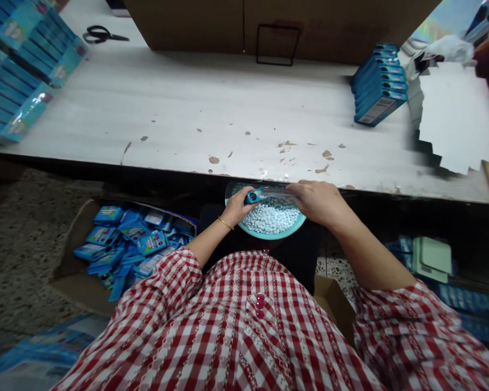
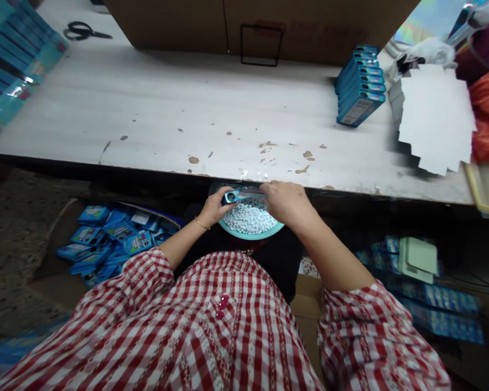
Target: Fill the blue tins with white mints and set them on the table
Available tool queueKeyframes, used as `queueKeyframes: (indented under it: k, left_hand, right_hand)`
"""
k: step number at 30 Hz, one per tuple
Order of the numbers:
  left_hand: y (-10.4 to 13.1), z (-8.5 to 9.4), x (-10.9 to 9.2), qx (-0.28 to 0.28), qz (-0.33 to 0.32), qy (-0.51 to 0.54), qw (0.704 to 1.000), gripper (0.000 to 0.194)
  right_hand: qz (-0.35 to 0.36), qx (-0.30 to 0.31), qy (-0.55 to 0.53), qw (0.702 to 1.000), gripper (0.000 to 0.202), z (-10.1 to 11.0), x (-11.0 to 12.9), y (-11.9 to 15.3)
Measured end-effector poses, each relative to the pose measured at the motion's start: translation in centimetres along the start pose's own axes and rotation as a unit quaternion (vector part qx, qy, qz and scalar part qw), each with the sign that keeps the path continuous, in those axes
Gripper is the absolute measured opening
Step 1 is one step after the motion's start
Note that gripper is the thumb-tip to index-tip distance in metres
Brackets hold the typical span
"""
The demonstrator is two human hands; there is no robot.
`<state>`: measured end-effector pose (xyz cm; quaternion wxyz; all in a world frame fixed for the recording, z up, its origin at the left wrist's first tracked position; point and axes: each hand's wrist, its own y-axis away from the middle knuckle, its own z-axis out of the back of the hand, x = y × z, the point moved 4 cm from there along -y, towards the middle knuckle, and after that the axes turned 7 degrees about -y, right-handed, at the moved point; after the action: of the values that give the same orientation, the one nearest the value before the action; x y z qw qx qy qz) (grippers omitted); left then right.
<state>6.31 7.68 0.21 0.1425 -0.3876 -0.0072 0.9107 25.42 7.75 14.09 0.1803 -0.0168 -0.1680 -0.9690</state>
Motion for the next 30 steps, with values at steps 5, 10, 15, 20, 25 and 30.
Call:
queueKeyframes:
  k: [5,10,15,20,25,30]
  left_hand:
    - [1.1,0.2,1.9,-0.003,0.036,0.07,0.997,0.042]
    - [1.1,-1.1,3.1,-0.025,0.085,0.12,0.989,0.043]
    - [0.7,-1.8,2.7,-0.032,0.106,0.147,0.983,0.041]
    - [1.3,1.3,2.1,-0.076,0.094,0.147,0.982,0.043]
    - [1.6,3.2,2.2,-0.101,0.075,0.116,0.985,0.042]
    - [0.8,1.5,1.1,-0.051,0.061,0.055,0.995,0.039]
  right_hand:
    - [-0.104,0.063,-0.054,0.991,0.033,-8.7,-6.6,0.7]
    - [-0.142,0.033,-0.22,0.965,0.031,-17.6,-4.6,-3.0]
    - [-0.135,-0.004,-0.306,0.942,0.033,-20.0,-2.8,-5.8]
    - [-0.075,-0.037,-0.402,0.912,0.035,-19.4,-4.7,-5.3]
    - [-0.007,-0.083,-0.526,0.847,0.033,-15.7,-6.1,-3.3]
    - [0.04,-0.072,-0.476,0.875,0.035,-9.3,-5.5,-1.4]
